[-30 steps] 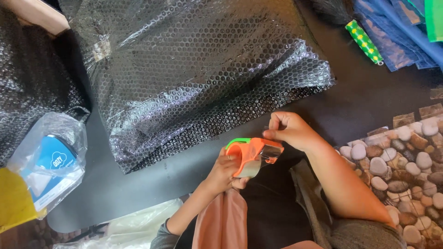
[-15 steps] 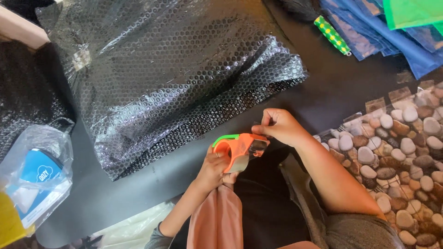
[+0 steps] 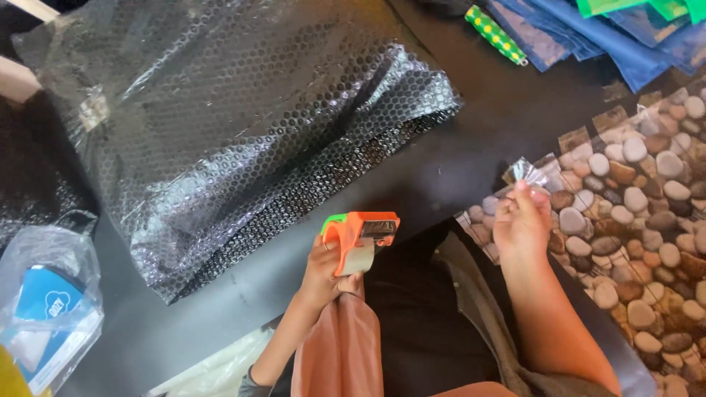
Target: Wrapping a blue pillow in black bubble wrap and securing it with tape using a dispenser.
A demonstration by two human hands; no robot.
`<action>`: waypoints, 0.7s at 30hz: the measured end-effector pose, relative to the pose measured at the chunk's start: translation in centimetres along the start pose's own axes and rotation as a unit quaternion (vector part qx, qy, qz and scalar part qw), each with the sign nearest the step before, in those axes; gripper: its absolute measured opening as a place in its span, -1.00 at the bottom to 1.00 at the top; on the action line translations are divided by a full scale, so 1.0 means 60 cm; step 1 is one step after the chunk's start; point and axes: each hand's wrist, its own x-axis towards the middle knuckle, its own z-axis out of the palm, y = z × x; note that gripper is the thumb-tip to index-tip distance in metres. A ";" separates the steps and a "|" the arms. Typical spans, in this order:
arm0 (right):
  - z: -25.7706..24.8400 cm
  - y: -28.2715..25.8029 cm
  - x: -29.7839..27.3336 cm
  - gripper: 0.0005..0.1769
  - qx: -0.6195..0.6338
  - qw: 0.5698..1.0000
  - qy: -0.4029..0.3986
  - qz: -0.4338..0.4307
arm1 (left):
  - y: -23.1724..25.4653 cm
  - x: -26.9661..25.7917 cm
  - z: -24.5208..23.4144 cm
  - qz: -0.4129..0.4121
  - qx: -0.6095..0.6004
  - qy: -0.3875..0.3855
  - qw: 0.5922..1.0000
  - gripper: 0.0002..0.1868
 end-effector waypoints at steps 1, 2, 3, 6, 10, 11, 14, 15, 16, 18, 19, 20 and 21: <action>-0.018 0.000 -0.001 -0.64 0.019 1.000 0.016 0.018 | -0.003 -0.004 0.002 -0.003 -0.003 0.001 1.000 -0.71; -0.037 0.000 -0.002 -0.66 0.039 0.998 0.033 0.035 | -0.005 -0.007 0.003 -0.005 -0.007 0.000 1.000 -0.72; -0.042 0.003 -0.003 -0.66 0.040 0.998 0.038 0.034 | -0.002 -0.002 0.001 -0.005 -0.011 -0.004 1.000 -0.72; -0.045 0.014 0.000 -0.65 0.046 0.992 0.092 0.074 | -0.001 0.005 -0.002 0.002 -0.005 -0.011 1.000 -0.74; -0.042 0.042 0.017 -0.63 0.041 0.988 0.104 0.102 | -0.003 -0.002 0.001 -0.004 -0.013 -0.007 1.000 -0.72; -0.043 0.052 0.024 -0.60 0.035 0.988 0.107 0.104 | -0.001 -0.001 0.000 -0.003 -0.018 -0.007 1.000 -0.72; -0.052 0.074 0.050 -0.58 0.035 0.988 0.110 0.105 | 0.022 0.022 -0.010 -0.032 -0.041 -0.030 0.998 -0.70; -0.049 0.073 0.052 -0.58 0.033 0.988 0.108 0.106 | 0.027 0.030 -0.015 -0.033 -0.040 -0.028 0.998 -0.70; -0.049 0.072 0.052 -0.57 0.028 0.987 0.106 0.117 | 0.033 0.036 -0.019 -0.040 -0.042 -0.038 0.998 -0.71; -0.045 0.066 0.047 -0.56 0.023 0.986 0.105 0.127 | 0.034 0.034 -0.023 -0.048 -0.045 -0.048 0.997 -0.71; -0.041 0.061 0.043 -0.58 -0.004 0.984 0.105 0.141 | 0.029 0.025 -0.023 -0.054 -0.049 -0.060 0.995 -0.70; -0.037 0.056 0.038 -0.58 -0.031 0.982 0.104 0.156 | 0.025 0.016 -0.023 -0.061 -0.053 -0.072 0.994 -0.68; -0.029 0.049 0.025 -0.58 -0.032 0.982 0.104 0.155 | 0.033 0.026 -0.026 -0.062 -0.054 -0.071 0.994 -0.68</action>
